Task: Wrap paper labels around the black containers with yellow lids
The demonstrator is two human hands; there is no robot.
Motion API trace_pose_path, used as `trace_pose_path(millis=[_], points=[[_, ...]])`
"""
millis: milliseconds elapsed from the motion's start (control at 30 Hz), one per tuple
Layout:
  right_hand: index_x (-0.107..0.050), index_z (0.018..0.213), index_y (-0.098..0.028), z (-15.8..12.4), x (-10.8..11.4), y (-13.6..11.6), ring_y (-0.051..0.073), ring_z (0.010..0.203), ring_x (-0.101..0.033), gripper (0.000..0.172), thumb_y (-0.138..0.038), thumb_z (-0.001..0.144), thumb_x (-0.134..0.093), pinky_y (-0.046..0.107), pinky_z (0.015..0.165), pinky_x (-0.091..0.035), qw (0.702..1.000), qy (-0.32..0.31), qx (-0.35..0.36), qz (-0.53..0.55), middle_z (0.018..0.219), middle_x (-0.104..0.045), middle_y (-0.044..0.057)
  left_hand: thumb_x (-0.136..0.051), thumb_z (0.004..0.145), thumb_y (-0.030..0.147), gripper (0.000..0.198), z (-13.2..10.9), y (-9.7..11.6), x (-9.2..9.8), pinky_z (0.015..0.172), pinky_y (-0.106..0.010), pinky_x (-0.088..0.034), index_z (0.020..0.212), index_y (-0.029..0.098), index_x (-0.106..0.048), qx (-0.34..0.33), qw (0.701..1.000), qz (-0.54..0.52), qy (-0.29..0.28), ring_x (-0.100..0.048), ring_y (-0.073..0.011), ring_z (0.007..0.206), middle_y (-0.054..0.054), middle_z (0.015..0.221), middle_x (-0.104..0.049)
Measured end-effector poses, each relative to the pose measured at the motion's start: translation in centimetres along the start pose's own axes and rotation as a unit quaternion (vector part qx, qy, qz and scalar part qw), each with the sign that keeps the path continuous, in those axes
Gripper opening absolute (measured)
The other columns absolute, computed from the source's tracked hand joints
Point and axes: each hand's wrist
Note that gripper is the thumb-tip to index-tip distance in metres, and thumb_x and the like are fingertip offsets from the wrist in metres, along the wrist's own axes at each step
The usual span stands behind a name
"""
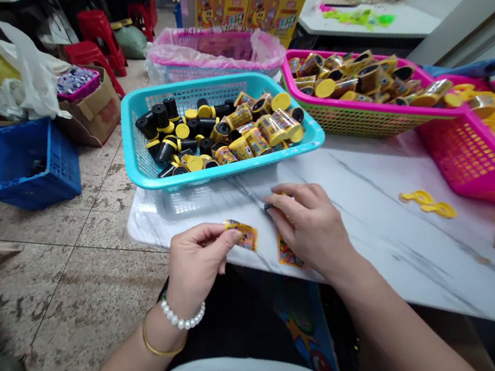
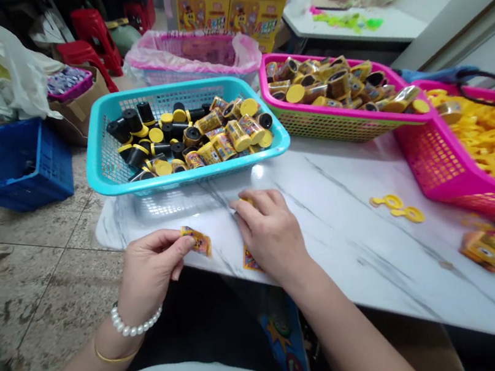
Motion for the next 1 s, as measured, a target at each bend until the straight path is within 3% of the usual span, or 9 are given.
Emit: trace_pose_path(millis=[167,267,333,400,500,567,700,867,1000], points=[[-0.065,0.124,-0.021,-0.4,-1.3,0.8,0.028,0.102,-0.065,0.034,-0.02,0.09,-0.062,0.045,0.09,-0.056,0.998,0.019,-0.048,0.026,0.111,-0.072,0.012,-0.082,0.07,0.042,0.033,0.9,0.6,-0.1,0.033,-0.016,-0.016,0.078,0.014,-0.066,0.096,0.988,-0.106,-0.051,-0.039,-0.0047,0.031,0.004,0.043,-0.054],[-0.07,0.113,-0.023,-0.4,-0.3,0.7,0.028,0.096,-0.067,0.027,-0.024,0.086,-0.067,0.045,0.089,-0.056,0.994,0.004,-0.084,0.072,0.102,-0.074,0.009,-0.086,0.065,0.037,0.033,1.8,1.3,0.0,0.032,-0.015,-0.011,0.077,0.013,-0.066,0.13,0.977,-0.143,-0.088,-0.038,-0.0042,0.03,0.005,0.042,-0.052],[-0.071,0.105,-0.024,-0.2,0.7,0.3,0.025,0.087,-0.069,0.024,-0.03,0.082,-0.073,0.042,0.082,-0.057,0.969,0.014,-0.17,0.177,0.095,-0.075,0.006,-0.087,0.063,0.033,0.032,2.4,1.5,0.0,0.032,-0.015,-0.009,0.076,0.012,-0.066,0.142,0.969,-0.173,-0.104,-0.039,-0.0026,0.032,0.004,0.049,-0.056],[-0.07,0.103,-0.025,0.1,1.6,-0.4,0.022,0.077,-0.07,0.027,-0.038,0.08,-0.075,0.037,0.071,-0.058,0.897,0.013,-0.261,0.358,0.09,-0.075,0.004,-0.087,0.062,0.029,0.03,2.9,1.6,-0.2,0.032,-0.013,-0.009,0.074,0.011,-0.066,0.154,0.959,-0.209,-0.11,-0.04,-0.0011,0.035,0.003,0.056,-0.058],[-0.07,0.098,-0.024,0.6,1.9,-1.5,0.021,0.076,-0.073,0.032,-0.047,0.077,-0.077,0.035,0.067,-0.059,0.75,-0.011,-0.317,0.58,0.093,-0.078,0.006,-0.087,0.062,0.022,0.027,3.2,1.6,-0.7,0.033,-0.011,-0.009,0.072,0.011,-0.065,0.176,0.942,-0.255,-0.127,-0.039,0.0002,0.038,0.005,0.057,-0.053],[-0.07,0.093,-0.023,0.8,1.6,-2.1,0.023,0.08,-0.074,0.034,-0.048,0.072,-0.082,0.037,0.073,-0.061,0.708,-0.017,-0.334,0.622,0.096,-0.079,0.007,-0.086,0.062,0.018,0.026,3.3,1.5,-1.0,0.033,-0.01,-0.01,0.073,0.01,-0.064,0.193,0.931,-0.274,-0.143,-0.036,0.0012,0.038,0.005,0.058,-0.052],[-0.069,0.093,-0.022,0.9,1.1,-2.7,0.021,0.082,-0.077,0.031,-0.042,0.074,-0.082,0.034,0.077,-0.062,0.728,0.007,-0.354,0.588,0.095,-0.081,0.008,-0.084,0.062,0.015,0.025,3.5,1.5,-1.3,0.033,-0.01,-0.012,0.072,0.01,-0.063,0.213,0.919,-0.297,-0.15,-0.032,0.0024,0.037,0.005,0.06,-0.053],[-0.067,0.094,-0.022,0.8,2.0,-3.7,0.021,0.093,-0.078,0.02,-0.03,0.079,-0.077,0.031,0.08,-0.063,0.797,0.01,-0.301,0.524,0.109,-0.08,0.008,-0.09,0.057,0.023,0.032,3.6,1.4,-1.5,0.033,-0.01,-0.014,0.071,0.008,-0.065,0.188,0.929,-0.279,-0.154,-0.035,0.0028,0.038,0.005,0.06,-0.055],[-0.063,0.093,-0.023,0.6,2.2,-4.3,0.018,0.076,-0.077,0.02,-0.029,0.08,-0.077,0.027,0.065,-0.061,0.853,0.045,-0.285,0.434,0.094,-0.08,0.005,-0.09,0.061,0.032,0.035,3.3,1.2,-1.6,0.033,-0.012,-0.011,0.075,0.009,-0.069,0.152,0.945,-0.233,-0.17,-0.036,0.0013,0.037,0.005,0.057,-0.055]])
Point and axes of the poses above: each hand's wrist, its own z-axis towards the middle knuckle, its own x-axis out of the back of the hand, y = z × x
